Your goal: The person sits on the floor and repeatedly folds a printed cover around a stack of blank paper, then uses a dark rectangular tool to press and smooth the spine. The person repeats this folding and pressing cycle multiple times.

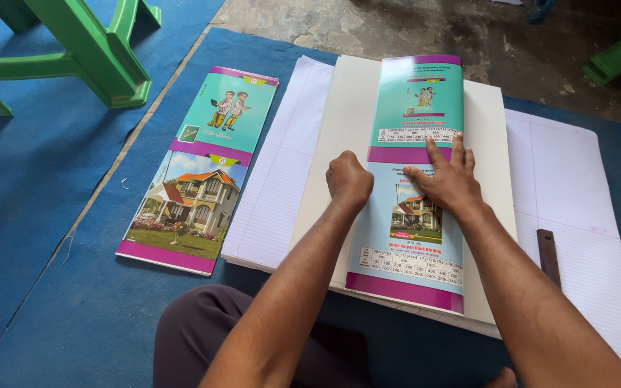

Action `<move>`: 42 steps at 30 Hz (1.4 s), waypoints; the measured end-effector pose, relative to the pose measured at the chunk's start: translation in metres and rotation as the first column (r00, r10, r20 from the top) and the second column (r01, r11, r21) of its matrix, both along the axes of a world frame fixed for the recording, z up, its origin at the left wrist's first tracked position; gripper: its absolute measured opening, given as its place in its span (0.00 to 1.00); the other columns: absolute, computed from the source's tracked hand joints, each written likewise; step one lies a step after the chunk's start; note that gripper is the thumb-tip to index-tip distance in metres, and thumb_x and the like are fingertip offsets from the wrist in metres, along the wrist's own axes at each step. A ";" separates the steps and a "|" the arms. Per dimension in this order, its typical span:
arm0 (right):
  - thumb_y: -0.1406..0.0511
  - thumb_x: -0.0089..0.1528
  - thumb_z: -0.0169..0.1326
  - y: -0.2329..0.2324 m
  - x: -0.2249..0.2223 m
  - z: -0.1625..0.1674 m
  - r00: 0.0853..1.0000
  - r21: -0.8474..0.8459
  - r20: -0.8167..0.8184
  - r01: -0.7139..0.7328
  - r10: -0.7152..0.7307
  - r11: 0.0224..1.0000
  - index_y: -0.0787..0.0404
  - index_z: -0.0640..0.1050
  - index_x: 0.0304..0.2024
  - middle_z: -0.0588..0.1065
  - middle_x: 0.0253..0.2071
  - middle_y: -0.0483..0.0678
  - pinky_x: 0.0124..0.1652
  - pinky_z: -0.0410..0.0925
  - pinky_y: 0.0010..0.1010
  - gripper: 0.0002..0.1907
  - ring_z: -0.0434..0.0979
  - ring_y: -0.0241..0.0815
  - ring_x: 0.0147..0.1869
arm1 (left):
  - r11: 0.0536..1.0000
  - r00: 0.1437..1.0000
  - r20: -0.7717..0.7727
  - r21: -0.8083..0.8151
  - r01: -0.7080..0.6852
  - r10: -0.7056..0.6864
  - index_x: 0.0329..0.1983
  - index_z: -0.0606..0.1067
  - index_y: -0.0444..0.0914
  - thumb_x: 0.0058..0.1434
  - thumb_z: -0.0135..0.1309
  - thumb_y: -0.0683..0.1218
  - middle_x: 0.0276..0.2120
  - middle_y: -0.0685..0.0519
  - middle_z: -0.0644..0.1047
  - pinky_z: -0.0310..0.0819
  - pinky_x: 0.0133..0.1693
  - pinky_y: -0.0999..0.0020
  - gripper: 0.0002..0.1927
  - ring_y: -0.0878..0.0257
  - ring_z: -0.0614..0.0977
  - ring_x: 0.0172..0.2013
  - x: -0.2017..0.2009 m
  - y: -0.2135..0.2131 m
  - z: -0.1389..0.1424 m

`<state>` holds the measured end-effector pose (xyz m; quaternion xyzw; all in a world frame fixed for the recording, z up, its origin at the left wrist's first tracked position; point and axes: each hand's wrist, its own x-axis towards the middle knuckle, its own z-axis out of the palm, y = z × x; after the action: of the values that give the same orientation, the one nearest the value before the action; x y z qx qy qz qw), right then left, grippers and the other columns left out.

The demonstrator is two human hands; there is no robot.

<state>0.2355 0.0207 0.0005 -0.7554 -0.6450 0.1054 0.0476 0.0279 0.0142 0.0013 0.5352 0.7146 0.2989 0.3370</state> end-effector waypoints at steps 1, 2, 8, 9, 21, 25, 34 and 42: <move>0.30 0.52 0.47 0.000 0.000 0.000 1.000 -0.004 0.004 0.002 -0.002 1.000 0.32 0.55 0.75 0.33 0.80 0.54 0.66 0.57 0.63 0.51 0.30 0.64 0.82 | 1.000 1.000 -0.012 0.019 0.011 -0.011 0.40 0.78 0.30 0.55 0.55 0.36 0.40 0.35 0.81 0.79 0.49 0.54 0.10 0.42 0.84 0.45 0.000 0.000 -0.001; 0.30 0.52 0.47 0.000 0.000 -0.001 1.000 -0.007 0.009 0.004 -0.004 1.000 0.32 0.55 0.75 0.33 0.81 0.54 0.66 0.57 0.63 0.51 0.30 0.64 0.82 | 0.999 0.999 -0.025 0.039 0.023 -0.022 0.41 0.78 0.31 0.55 0.55 0.37 0.40 0.36 0.81 0.79 0.49 0.54 0.10 0.42 0.84 0.45 0.001 0.001 -0.003; 0.29 0.52 0.47 0.000 -0.001 -0.002 0.999 -0.017 0.036 0.012 -0.011 1.000 0.30 0.54 0.75 0.32 0.81 0.54 0.66 0.58 0.62 0.51 0.30 0.64 0.82 | 0.955 0.905 -0.327 0.018 0.295 -0.273 0.46 0.80 0.39 0.62 0.53 0.40 0.50 0.42 0.77 0.73 0.53 0.48 0.11 0.46 0.77 0.53 0.019 0.009 0.000; 0.29 0.52 0.47 0.000 -0.002 -0.002 0.999 -0.017 0.037 0.007 -0.007 1.000 0.31 0.54 0.75 0.32 0.80 0.54 0.66 0.58 0.62 0.52 0.30 0.65 0.82 | 0.940 0.851 -0.418 -0.024 0.340 -0.318 0.46 0.80 0.39 0.61 0.55 0.42 0.52 0.43 0.74 0.70 0.54 0.47 0.11 0.48 0.75 0.55 0.023 0.010 0.001; 0.37 0.55 0.56 -0.007 -0.012 0.026 0.995 0.057 0.100 -0.014 0.008 0.998 0.39 0.67 0.70 0.49 0.78 0.60 0.73 0.42 0.63 0.43 0.41 0.61 0.82 | 0.742 0.545 -0.558 -0.211 0.636 -0.626 0.52 0.82 0.45 0.55 0.60 0.53 0.52 0.52 0.76 0.65 0.58 0.43 0.21 0.57 0.76 0.56 0.018 0.032 0.017; 0.39 0.62 0.52 0.008 -0.010 0.026 0.987 0.140 0.145 -0.090 0.070 0.986 0.43 0.70 0.68 0.52 0.78 0.60 0.75 0.34 0.63 0.35 0.38 0.59 0.85 | 0.761 0.583 -0.556 -0.150 0.631 -0.593 0.71 0.63 0.49 0.49 0.62 0.54 0.55 0.50 0.74 0.57 0.60 0.37 0.44 0.55 0.73 0.59 0.017 0.025 0.022; 0.29 0.53 0.41 0.023 0.019 0.005 0.987 0.024 0.115 -0.116 0.113 0.993 0.36 0.51 0.75 0.35 0.80 0.52 0.73 0.32 0.52 0.52 0.26 0.50 0.82 | 0.679 0.402 -0.573 -0.426 0.598 -0.714 0.74 0.61 0.44 0.44 0.66 0.52 0.67 0.45 0.65 0.41 0.70 0.37 0.51 0.52 0.64 0.68 0.025 0.019 0.054; 0.25 0.52 0.34 0.015 0.020 -0.017 0.988 0.014 0.097 -0.119 0.117 0.993 0.34 0.49 0.75 0.34 0.80 0.50 0.73 0.28 0.54 0.53 0.23 0.49 0.82 | 0.621 0.268 -0.589 -0.552 0.556 -0.763 0.74 0.61 0.41 0.45 0.67 0.51 0.70 0.43 0.62 0.38 0.72 0.43 0.51 0.50 0.61 0.71 0.030 0.011 0.065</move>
<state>0.2555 0.0361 -0.0162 -0.7196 -0.6910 0.0653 0.0178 0.0577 0.0253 0.0666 0.8113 0.5210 -0.2242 0.1416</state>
